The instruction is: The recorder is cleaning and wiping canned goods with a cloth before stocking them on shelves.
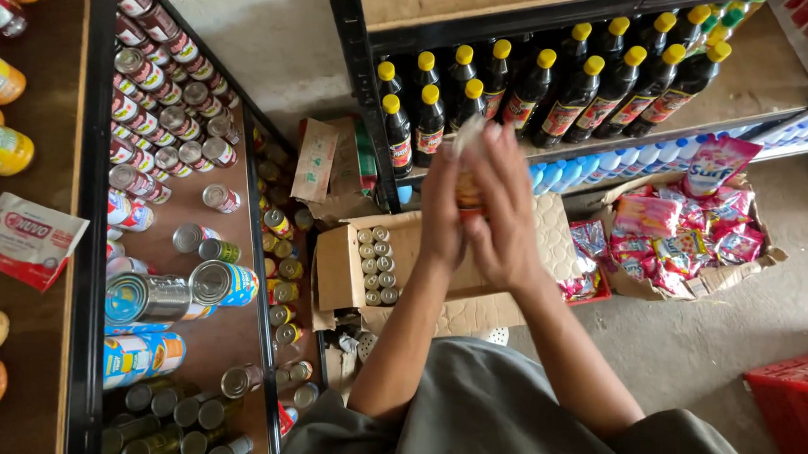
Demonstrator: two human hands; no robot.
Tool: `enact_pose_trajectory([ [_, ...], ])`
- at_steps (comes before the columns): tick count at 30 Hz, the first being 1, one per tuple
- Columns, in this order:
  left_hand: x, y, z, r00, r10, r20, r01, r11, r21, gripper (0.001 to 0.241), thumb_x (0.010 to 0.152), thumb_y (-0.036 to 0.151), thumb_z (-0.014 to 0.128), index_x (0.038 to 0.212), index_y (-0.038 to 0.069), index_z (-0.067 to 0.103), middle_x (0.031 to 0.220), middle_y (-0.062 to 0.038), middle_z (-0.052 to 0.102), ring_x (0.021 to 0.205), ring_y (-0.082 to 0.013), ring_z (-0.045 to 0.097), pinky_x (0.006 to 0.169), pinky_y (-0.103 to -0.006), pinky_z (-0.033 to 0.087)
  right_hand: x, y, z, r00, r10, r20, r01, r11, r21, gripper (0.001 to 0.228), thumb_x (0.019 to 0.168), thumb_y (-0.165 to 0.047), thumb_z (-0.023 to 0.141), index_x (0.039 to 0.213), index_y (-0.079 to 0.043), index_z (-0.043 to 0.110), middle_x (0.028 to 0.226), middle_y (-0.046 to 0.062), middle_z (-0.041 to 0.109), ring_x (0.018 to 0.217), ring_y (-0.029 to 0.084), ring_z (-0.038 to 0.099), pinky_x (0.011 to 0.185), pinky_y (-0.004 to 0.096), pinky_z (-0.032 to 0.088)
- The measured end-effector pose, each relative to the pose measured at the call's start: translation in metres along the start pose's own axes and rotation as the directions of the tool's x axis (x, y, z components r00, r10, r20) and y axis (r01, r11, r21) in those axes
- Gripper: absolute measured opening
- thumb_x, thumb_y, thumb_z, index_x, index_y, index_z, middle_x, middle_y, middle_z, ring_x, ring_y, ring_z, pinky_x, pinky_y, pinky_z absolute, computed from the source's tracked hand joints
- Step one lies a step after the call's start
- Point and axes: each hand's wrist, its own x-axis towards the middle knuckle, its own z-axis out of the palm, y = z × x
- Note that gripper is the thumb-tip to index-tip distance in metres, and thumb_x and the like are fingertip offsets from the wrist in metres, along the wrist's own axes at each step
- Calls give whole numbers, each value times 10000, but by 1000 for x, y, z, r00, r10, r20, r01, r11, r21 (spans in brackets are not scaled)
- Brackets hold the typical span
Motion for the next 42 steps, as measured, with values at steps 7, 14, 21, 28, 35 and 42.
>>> enact_pose_trajectory([
  [7,5,-40,-18,980,-64,-188,28,982,-187,331,1053,356,561,1242,91,619,1184,-68,615,1088,-175,585,997,-356,465,-27,6,13,996,-4,84,3,1000,11,663,1073,-495,304,1518,-36,482,1643,214,331,1556,429,201,1263,517,152],
  [14,-7,8,10,980,-67,-189,43,991,-128,345,1075,371,517,1149,70,669,1070,-35,606,995,-147,574,954,-338,474,-36,2,10,998,-2,70,-2,998,57,679,1068,-503,320,1506,-14,492,1634,235,333,1545,455,217,1265,538,171],
  [21,-6,-16,30,977,-94,-193,74,991,-111,306,1057,333,554,1131,51,644,1102,-24,563,1027,-153,541,970,-339,456,-4,35,-17,998,44,38,-48,993,104,759,1082,-557,257,1556,19,397,1666,248,259,1561,425,204,1274,515,172],
  [28,6,-55,41,960,-76,-270,17,976,-215,272,1012,336,612,1081,80,676,1011,-27,610,912,-152,606,925,-321,460,-58,57,-36,991,-61,117,37,980,194,698,1042,-521,365,1496,-5,488,1637,255,304,1539,498,169,1251,592,155],
  [35,-7,-43,61,975,-87,-204,65,991,-114,257,1049,331,547,1143,108,637,1030,-9,569,970,-123,561,899,-276,471,-25,56,-51,998,-20,66,8,982,187,666,1065,-470,354,1518,6,466,1644,253,294,1541,486,192,1256,568,186],
  [42,11,-41,33,905,-364,-222,295,911,-288,508,915,506,685,1194,81,663,996,-40,656,817,-126,644,684,-233,506,-57,36,-24,998,-7,64,-1,992,127,635,1047,-462,436,1503,-26,498,1639,248,317,1538,495,185,1226,592,202],
])
